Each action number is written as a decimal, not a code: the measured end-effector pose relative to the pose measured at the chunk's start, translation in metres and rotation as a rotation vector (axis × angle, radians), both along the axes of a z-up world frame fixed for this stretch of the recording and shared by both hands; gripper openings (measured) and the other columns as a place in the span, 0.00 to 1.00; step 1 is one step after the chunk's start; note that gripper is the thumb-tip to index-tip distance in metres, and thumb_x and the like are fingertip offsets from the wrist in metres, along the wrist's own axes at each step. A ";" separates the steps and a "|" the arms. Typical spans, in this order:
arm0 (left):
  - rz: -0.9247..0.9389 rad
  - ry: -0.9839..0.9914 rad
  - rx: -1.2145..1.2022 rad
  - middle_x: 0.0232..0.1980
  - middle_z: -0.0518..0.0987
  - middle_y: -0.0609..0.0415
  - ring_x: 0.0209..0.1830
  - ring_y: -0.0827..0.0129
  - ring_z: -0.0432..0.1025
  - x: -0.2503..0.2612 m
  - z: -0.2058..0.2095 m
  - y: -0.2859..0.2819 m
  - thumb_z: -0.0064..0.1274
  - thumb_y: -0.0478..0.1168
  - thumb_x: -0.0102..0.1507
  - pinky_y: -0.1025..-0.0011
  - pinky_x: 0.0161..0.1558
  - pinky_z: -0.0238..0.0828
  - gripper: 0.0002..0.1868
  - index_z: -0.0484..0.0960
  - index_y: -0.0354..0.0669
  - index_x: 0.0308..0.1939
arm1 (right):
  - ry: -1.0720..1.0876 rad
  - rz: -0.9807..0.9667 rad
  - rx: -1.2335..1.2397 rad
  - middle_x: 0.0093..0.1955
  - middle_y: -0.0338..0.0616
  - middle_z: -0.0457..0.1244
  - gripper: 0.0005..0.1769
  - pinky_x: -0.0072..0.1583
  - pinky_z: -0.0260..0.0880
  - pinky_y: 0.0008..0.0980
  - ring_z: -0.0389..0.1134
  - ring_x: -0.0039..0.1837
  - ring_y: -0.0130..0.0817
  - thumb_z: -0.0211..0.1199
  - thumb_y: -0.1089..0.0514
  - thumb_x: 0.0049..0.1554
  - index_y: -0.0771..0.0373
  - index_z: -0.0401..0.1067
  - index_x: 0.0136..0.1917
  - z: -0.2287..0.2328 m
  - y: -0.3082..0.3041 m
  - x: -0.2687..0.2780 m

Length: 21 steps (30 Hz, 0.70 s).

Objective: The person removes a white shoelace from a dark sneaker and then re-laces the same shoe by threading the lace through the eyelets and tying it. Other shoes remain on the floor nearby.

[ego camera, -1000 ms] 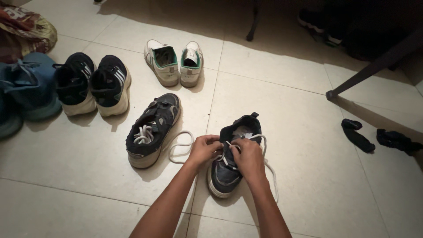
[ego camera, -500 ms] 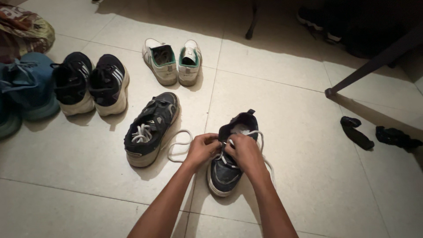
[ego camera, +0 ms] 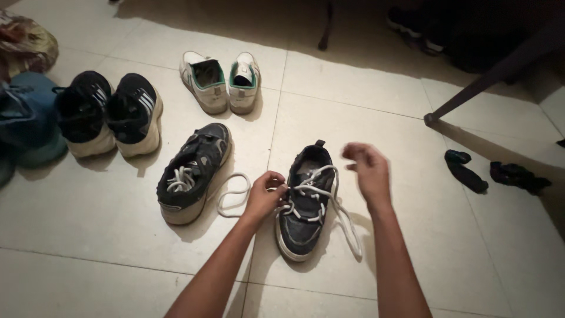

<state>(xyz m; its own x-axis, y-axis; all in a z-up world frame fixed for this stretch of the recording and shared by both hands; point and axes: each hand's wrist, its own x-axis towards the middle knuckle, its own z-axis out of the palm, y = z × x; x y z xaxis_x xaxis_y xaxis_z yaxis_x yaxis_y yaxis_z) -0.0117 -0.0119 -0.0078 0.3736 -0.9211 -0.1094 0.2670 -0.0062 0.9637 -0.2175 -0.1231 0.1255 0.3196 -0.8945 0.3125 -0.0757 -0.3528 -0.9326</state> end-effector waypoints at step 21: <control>0.606 -0.713 -0.141 0.32 0.74 0.45 0.33 0.60 0.69 0.100 0.023 0.019 0.46 0.21 0.56 0.63 0.38 0.68 0.08 0.69 0.35 0.31 | 0.580 -0.511 -0.262 0.72 0.59 0.52 0.43 0.71 0.56 0.55 0.50 0.76 0.61 0.72 0.57 0.43 0.63 0.59 0.69 -0.070 0.072 0.024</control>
